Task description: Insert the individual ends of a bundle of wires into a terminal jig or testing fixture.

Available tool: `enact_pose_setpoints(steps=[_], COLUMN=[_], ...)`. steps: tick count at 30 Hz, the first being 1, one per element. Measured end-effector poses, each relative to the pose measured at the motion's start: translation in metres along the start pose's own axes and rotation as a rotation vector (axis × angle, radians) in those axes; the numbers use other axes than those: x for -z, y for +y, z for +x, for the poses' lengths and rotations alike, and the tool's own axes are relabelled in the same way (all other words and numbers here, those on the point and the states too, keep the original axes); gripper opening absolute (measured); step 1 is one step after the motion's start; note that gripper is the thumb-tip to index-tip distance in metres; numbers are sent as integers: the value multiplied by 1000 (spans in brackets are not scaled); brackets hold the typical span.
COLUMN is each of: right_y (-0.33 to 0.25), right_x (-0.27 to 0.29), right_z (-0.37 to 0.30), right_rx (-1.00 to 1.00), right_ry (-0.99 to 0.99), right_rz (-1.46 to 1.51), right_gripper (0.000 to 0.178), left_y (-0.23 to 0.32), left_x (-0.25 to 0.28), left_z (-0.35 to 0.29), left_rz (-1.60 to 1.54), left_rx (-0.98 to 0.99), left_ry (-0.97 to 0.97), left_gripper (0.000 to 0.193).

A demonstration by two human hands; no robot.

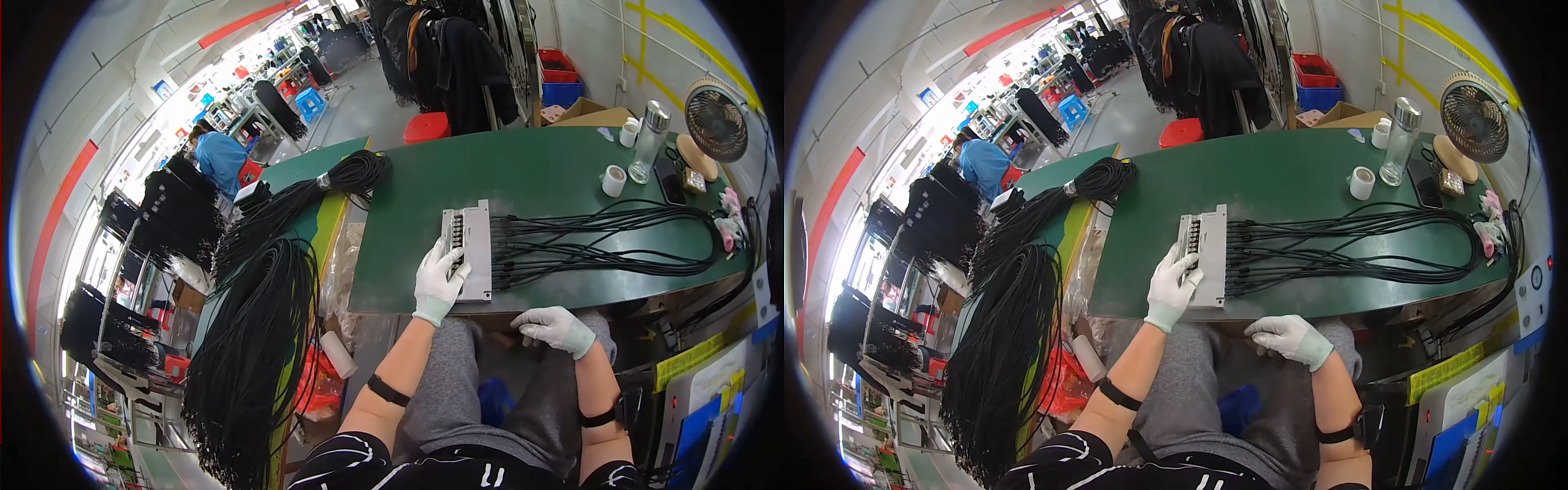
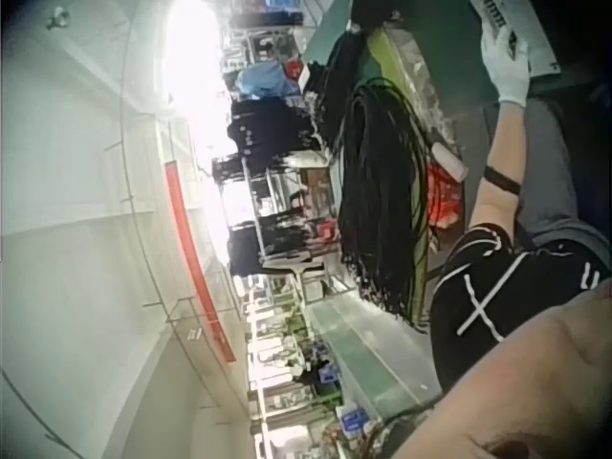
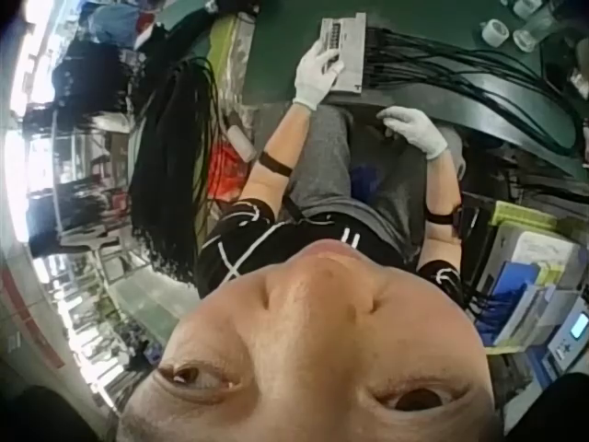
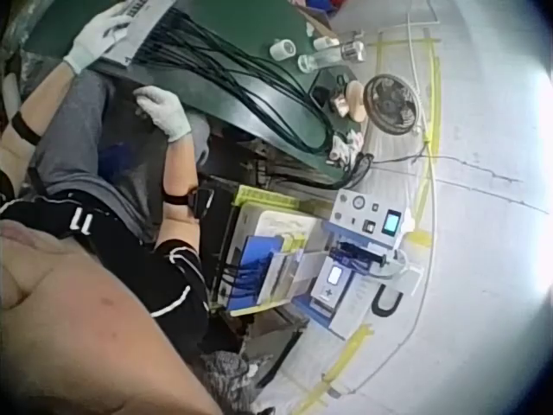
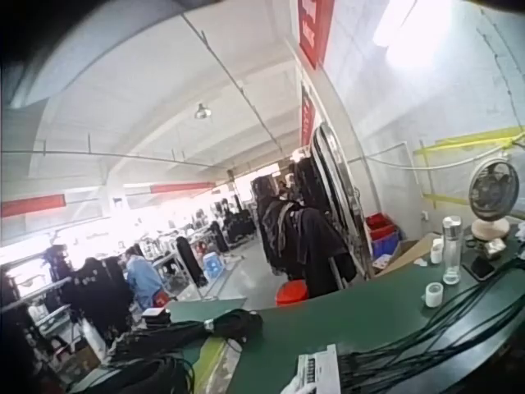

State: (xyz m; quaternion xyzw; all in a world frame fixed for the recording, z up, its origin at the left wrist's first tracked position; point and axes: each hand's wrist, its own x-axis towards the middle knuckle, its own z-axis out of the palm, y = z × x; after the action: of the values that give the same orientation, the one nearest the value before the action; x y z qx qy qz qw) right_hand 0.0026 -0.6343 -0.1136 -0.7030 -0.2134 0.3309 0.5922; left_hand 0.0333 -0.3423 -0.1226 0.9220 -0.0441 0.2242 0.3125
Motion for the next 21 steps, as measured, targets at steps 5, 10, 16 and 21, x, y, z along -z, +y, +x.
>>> enact_pose_setpoints(steps=[5, 10, 16, 21], right_y=[1, -2, 1, 4], right_x=[0, 0, 2, 1], right_z=[0, 0, 1, 3], right_rx=[-1, -18, -13, -14], right_ry=[8, 7, 12, 4], right_rz=[-14, -32, -10, -4], right_gripper=[27, 26, 26, 26], left_y=[0, 0, 2, 0], left_x=[0, 1, -1, -1], left_z=[-1, -1, 0, -1], left_rz=[8, 17, 12, -2], left_rx=[10, -4, 12, 9], left_ry=[-4, 1, 1, 5], left_gripper=[38, 39, 39, 39])
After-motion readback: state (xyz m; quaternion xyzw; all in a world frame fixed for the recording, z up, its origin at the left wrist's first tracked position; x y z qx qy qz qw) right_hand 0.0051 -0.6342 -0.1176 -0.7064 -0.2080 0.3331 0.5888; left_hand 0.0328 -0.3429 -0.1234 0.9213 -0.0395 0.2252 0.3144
